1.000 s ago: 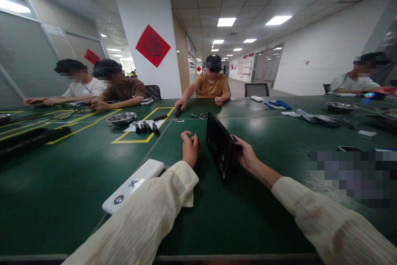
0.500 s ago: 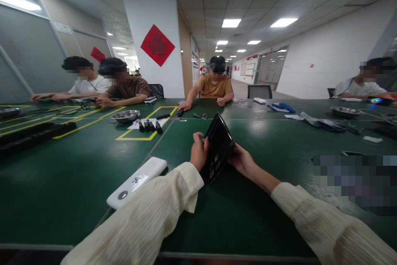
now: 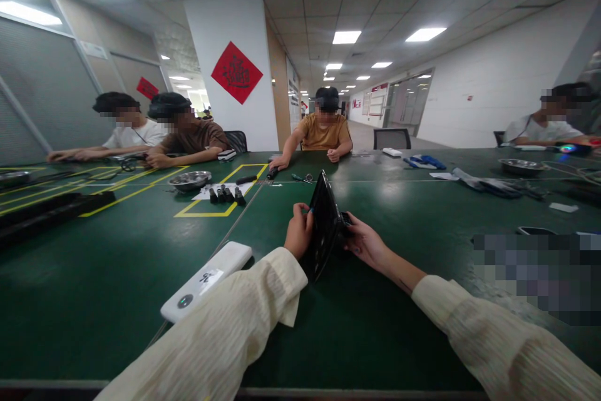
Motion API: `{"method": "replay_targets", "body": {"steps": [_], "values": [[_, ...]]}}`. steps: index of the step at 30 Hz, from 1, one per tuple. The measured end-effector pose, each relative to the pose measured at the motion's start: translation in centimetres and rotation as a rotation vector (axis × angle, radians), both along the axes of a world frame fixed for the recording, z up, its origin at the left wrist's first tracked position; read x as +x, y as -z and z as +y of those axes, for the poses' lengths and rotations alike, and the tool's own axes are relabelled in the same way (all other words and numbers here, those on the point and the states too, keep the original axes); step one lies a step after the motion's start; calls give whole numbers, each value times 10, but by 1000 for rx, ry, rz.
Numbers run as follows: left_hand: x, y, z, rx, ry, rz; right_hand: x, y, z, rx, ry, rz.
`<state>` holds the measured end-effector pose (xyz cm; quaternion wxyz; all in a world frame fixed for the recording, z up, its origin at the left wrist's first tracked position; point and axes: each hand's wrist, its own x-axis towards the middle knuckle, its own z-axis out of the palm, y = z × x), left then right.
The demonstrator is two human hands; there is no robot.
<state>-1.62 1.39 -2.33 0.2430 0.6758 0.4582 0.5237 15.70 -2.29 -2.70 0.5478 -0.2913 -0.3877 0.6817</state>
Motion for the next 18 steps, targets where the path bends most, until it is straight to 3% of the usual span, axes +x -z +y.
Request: {"method": "replay_targets", "body": {"steps": [7, 18], "values": [[-3, -1, 0, 11, -69, 150, 3, 0, 0, 1, -28, 2], [-12, -3, 2, -17, -37, 338, 2, -3, -4, -9, -21, 27]]}}
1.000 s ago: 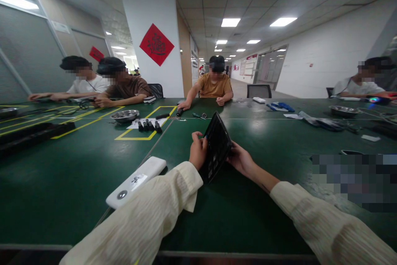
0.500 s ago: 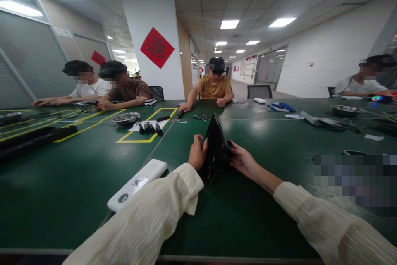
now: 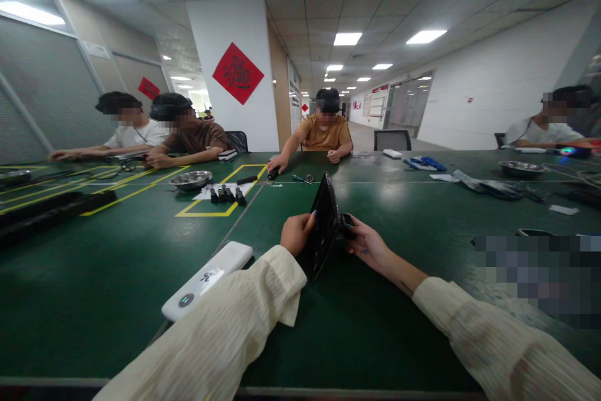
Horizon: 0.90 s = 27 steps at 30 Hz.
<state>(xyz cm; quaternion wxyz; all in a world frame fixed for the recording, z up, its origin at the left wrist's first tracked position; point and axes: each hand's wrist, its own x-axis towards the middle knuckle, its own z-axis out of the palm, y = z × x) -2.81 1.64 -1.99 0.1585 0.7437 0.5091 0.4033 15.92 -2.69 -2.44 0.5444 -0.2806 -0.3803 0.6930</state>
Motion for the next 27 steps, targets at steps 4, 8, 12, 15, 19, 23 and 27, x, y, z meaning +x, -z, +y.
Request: {"method": "replay_targets", "body": {"steps": [4, 8, 12, 15, 19, 23, 27], "values": [[-1, -3, -3, 4, 6, 46, 0, -3, -2, -45, -17, -4], [0, -4, -5, -16, -19, 96, 0, -6, -3, -28, -54, -19], [-1, -6, -7, 17, 21, 194, -1, -9, -6, -48, -32, -30], [-1, -7, -8, 40, 86, 247, -2, -11, -7, -79, 3, -36], [0, -7, -9, 29, 85, 260, -3, -11, -6, -96, 27, -36], [1, -8, -9, -8, 64, 246, -3, -6, -2, -59, 24, -69], [0, -10, -9, -9, 55, 237, -4, -3, -4, -40, 74, -113]]}}
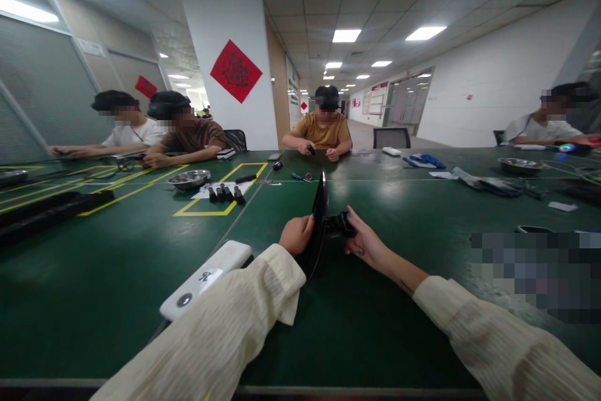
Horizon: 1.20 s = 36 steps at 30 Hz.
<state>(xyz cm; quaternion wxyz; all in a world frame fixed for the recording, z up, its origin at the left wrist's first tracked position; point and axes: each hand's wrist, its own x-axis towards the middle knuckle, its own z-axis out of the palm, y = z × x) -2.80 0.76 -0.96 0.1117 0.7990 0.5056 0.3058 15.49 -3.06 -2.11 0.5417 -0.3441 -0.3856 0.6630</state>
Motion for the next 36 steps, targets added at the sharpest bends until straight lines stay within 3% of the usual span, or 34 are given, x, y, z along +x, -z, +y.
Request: {"method": "replay_targets", "body": {"steps": [7, 25, 32, 36], "values": [[1, 2, 0, -10, -3, -7, 2, -1, -1, 15, 13, -17], [4, 4, -3, 35, 52, 257, 4, -3, 0, -35, 62, 49], [2, 10, 0, 16, 32, 224, 5, -6, 1, -52, 41, 42], [-1, 9, 0, 14, 106, 204, 7, -5, 1, -50, 55, 42]]}}
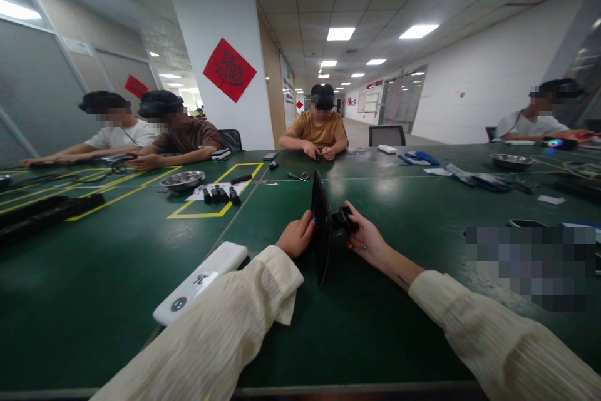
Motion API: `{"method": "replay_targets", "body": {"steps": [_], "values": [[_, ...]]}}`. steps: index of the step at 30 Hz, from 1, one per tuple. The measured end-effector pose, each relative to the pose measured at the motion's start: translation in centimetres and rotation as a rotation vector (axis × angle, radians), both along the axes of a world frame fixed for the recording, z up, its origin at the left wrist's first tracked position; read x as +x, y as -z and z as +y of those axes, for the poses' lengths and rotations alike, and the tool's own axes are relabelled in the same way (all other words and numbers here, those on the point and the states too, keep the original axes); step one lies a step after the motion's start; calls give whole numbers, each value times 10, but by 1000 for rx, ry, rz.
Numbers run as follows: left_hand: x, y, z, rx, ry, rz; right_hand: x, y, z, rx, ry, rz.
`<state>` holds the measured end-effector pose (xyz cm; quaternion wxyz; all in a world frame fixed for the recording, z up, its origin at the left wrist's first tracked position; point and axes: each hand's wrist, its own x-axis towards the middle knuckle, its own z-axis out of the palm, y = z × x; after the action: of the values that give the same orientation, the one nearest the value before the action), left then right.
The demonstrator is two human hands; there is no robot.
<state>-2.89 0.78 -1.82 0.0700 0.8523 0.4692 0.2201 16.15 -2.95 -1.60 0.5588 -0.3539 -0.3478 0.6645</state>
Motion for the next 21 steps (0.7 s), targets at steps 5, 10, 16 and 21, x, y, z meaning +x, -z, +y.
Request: {"method": "replay_targets", "body": {"steps": [5, 10, 16, 21], "values": [[0, -7, -4, 29, 22, 47, 1, 1, 0, 1, 25, -11], [2, -12, -7, 49, -4, 124, 0, 1, 0, 14, 22, -22], [2, -8, -5, 82, 3, 134, 3, 6, 5, 52, 3, 15], [-1, -3, 0, 125, -17, 150, 4, 8, 7, 66, 5, 2]]}}
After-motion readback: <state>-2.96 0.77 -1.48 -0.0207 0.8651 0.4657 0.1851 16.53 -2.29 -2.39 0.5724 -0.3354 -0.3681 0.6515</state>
